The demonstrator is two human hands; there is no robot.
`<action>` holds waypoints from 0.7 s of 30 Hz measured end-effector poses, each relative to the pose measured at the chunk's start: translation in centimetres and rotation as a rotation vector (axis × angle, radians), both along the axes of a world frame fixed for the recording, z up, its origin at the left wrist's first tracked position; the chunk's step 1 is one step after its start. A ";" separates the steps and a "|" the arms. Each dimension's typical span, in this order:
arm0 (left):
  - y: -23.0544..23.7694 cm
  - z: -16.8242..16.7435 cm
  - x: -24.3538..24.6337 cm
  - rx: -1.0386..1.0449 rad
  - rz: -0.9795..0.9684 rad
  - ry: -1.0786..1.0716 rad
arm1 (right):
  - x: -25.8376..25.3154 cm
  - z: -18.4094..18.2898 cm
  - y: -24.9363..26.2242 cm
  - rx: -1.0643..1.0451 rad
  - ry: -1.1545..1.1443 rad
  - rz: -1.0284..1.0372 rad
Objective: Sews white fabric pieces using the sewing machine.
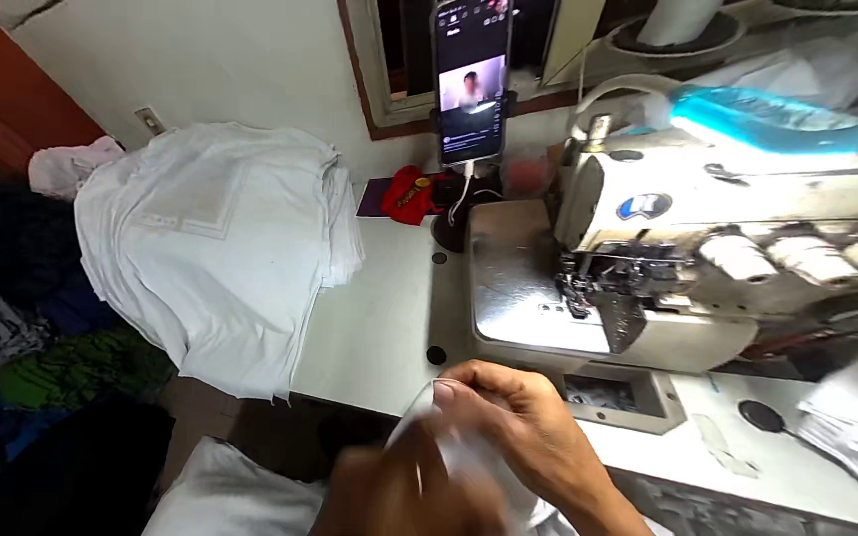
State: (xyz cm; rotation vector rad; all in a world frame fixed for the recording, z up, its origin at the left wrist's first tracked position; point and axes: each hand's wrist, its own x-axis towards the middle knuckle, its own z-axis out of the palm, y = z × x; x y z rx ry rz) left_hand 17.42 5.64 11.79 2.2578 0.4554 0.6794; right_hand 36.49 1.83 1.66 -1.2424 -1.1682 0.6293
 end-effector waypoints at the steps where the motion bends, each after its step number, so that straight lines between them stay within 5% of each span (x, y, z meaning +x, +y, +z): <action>1: 1.4 -2.7 1.5 0.068 0.055 0.018 | 0.0 -0.3 -0.3 -0.017 -0.052 -0.046; 4: 2.8 -6.5 2.2 -0.020 0.055 -0.026 | 0.2 -1.2 -2.3 0.040 -0.043 0.004; 13: 1.5 0.8 1.8 0.043 -0.064 -0.151 | 3.1 0.6 -6.0 0.328 0.411 0.320; 15: 1.8 0.3 2.8 0.097 -0.040 -0.184 | 2.4 0.6 -5.6 0.244 0.538 0.130; 18: 2.7 -4.9 4.4 0.236 0.111 -0.135 | 1.5 -0.6 -3.3 -0.137 0.615 -0.324; 21: 1.0 -5.1 5.3 0.225 -0.070 -0.161 | 0.3 -0.6 -3.2 -0.167 0.555 -0.363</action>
